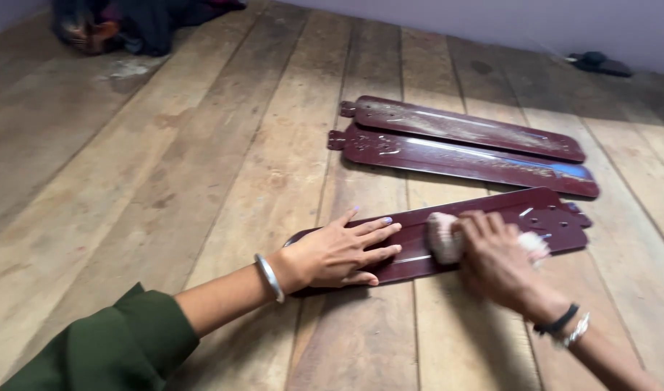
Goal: The person wipes the surfaces of maroon ceiling fan blades with a cloth on a wooden table. They handle the blades one at a time, wiping each side and moving finished blades aside before continuing with the next.
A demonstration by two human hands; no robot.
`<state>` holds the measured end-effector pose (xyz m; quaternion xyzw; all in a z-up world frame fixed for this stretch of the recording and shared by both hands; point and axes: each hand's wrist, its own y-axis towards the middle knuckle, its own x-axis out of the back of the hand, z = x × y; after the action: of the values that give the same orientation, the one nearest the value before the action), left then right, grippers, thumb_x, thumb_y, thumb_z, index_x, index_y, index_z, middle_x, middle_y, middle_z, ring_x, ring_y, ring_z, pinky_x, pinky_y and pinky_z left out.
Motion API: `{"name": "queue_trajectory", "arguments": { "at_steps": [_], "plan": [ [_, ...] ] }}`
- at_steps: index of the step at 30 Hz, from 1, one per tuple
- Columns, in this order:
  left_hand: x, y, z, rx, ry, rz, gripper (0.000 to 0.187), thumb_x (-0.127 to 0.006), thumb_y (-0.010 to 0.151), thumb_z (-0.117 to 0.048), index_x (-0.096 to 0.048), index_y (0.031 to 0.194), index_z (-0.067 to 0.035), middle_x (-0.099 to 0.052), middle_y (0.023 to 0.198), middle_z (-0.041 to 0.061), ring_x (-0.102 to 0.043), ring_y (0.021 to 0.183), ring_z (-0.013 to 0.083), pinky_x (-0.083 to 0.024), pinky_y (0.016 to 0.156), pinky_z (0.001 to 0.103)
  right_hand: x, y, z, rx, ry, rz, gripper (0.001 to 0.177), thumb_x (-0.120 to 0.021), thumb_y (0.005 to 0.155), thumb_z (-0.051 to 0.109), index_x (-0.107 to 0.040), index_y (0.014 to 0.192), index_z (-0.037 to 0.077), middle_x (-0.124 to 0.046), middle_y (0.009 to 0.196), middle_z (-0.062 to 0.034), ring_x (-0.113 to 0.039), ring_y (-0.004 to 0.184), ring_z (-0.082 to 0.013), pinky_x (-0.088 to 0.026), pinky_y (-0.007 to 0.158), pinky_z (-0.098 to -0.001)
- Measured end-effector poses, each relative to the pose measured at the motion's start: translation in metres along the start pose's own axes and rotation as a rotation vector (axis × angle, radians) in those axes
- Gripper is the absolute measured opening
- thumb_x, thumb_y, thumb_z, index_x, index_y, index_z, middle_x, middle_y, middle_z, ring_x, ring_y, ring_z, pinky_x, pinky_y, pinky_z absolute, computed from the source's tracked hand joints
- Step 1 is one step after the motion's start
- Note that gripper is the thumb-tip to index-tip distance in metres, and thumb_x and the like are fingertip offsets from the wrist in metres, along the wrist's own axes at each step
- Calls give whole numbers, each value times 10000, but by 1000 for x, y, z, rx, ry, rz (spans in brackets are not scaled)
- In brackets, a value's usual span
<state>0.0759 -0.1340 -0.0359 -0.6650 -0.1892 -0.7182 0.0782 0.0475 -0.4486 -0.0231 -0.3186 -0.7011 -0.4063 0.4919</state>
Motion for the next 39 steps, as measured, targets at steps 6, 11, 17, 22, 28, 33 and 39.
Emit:
{"name": "queue_trajectory", "arguments": {
  "at_steps": [6,11,17,22,28,33,39],
  "plan": [
    [-34,84,5,-79,-5,-108,766,-349,958,-655,-352,1536,-152,-267,1618,119,-241,1498,267,-206,1158,628,7,-15,-79,-155,181,-66,348,-600,852,223,-580,1174,93,-600,1088,-141,-609,999,-328,-559,799,-466],
    [-51,157,0,-84,-58,-84,789,-308,952,-690,-358,1531,-157,-268,1622,111,-219,1506,251,-125,1217,581,9,-14,-138,-621,56,0,340,-671,911,214,-576,1223,118,-596,1154,-172,-642,970,-396,-542,793,-524],
    [-68,164,1,-105,-113,-209,728,-300,997,-630,-366,1538,-147,-269,1643,116,-229,1533,249,-130,1238,540,-17,-20,-84,-327,79,-91,521,-675,822,111,-515,1314,59,-583,1046,-169,-647,874,-329,-577,670,-407],
    [-63,160,-1,-111,-162,-227,734,-316,994,-612,-353,1554,-139,-272,1642,131,-238,1510,260,-129,1218,538,-22,-27,-111,-340,14,-79,491,-642,860,94,-534,1338,80,-603,981,-132,-627,720,-225,-560,536,-319],
    [-60,159,-2,-97,-162,-230,714,-325,996,-609,-339,1564,-175,-303,1636,93,-257,1518,227,-128,1244,525,-29,-24,-180,-663,-221,23,212,-616,975,168,-651,1164,80,-623,844,-130,-601,636,-206,-530,496,-321],
    [-61,162,-1,-94,-177,-232,715,-332,991,-609,-373,1547,-162,-309,1623,92,-254,1511,227,-122,1238,523,-33,-27,-135,-473,-228,-93,154,-635,942,153,-641,981,4,-646,1103,-143,-591,645,-169,-522,495,-281],
    [-61,162,-1,-74,-99,-180,681,-357,1005,-596,-430,1498,-132,-327,1620,107,-259,1528,223,-126,1258,505,-13,-27,-89,-53,140,-97,219,-662,882,225,-603,958,29,-620,874,-98,-613,621,-156,-560,519,-263]
  ]
}}
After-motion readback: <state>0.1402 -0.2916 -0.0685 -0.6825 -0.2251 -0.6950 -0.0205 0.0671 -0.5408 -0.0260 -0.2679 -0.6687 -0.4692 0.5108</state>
